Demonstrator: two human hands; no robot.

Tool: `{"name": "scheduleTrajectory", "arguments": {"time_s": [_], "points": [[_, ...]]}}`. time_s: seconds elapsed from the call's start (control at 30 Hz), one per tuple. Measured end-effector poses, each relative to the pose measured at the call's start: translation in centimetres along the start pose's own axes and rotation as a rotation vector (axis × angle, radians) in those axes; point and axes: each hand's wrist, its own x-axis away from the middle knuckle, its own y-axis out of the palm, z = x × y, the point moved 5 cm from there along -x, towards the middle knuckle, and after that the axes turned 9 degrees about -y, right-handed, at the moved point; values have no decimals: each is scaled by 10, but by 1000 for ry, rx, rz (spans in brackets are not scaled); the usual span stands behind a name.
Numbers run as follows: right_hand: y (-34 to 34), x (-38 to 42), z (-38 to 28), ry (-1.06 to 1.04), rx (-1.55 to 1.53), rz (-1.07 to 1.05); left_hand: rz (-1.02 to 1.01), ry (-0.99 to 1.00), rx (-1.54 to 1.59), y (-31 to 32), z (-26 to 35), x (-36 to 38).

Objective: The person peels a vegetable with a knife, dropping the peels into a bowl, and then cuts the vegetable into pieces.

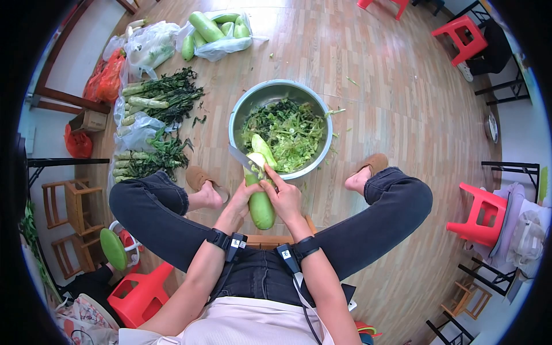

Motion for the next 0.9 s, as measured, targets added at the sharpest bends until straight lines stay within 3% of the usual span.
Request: {"name": "scheduleTrajectory", "arguments": {"time_s": [0.57,0.9], "points": [[2,0,5,117,-236,-45,-4,13,-66,5,6,8],[5,-1,11,68,-340,-22,-15,23,-140,8,8,10]]}}
